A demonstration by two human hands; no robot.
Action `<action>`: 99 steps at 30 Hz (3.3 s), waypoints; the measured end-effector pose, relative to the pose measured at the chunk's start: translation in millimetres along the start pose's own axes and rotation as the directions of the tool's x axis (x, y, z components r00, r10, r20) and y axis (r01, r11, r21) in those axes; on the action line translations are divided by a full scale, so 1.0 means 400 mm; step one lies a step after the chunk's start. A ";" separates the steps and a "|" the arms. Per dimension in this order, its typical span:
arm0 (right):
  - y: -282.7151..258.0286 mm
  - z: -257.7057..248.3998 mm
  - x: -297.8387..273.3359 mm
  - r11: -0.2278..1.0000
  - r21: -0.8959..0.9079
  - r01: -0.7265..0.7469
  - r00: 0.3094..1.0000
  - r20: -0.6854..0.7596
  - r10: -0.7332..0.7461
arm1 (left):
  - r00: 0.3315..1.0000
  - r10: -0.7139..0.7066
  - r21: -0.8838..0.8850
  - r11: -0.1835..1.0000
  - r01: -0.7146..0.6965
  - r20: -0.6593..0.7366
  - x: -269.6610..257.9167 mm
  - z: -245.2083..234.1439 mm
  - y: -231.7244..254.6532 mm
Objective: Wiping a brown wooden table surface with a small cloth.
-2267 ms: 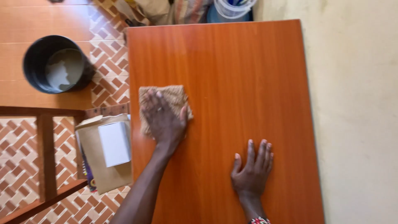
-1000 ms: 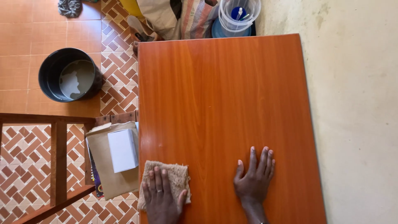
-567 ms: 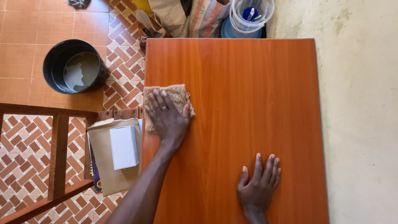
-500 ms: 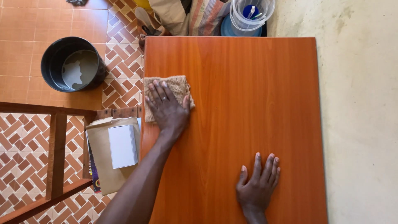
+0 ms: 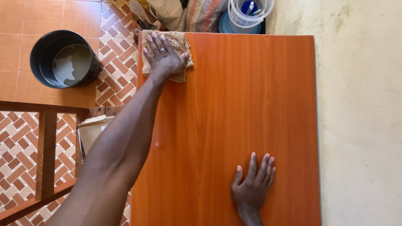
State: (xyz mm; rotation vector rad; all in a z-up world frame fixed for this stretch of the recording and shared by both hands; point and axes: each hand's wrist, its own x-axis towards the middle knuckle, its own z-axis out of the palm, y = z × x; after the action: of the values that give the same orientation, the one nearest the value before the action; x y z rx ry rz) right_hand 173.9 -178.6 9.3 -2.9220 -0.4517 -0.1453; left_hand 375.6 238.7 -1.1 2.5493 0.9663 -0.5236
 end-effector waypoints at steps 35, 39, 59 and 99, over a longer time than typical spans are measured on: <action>-0.010 -0.020 0.004 0.999 0.039 0.030 0.999 -0.039 -0.029 | 0.889 0.350 0.055 0.935 -0.350 -0.296 -0.265 0.159 0.117; -0.013 -0.025 0.009 0.999 0.033 0.037 0.999 -0.033 -0.036 | 0.938 0.324 0.064 0.946 -0.318 -0.126 -0.071 0.097 0.212; -0.009 -0.020 0.003 0.998 0.057 0.018 0.999 -0.036 -0.016 | 0.695 0.524 0.084 0.823 -0.561 -0.493 -0.694 0.339 -0.020; -0.006 -0.017 0.003 0.999 0.049 -0.004 1.000 -0.027 0.005 | 0.814 0.440 0.105 0.894 -0.435 -0.380 -0.230 0.152 -0.022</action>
State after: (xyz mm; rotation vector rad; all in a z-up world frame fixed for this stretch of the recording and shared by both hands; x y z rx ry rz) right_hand 174.0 -177.4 16.3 -2.8690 -0.4386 -0.1705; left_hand 292.7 166.5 -13.0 2.8209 0.4439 0.1280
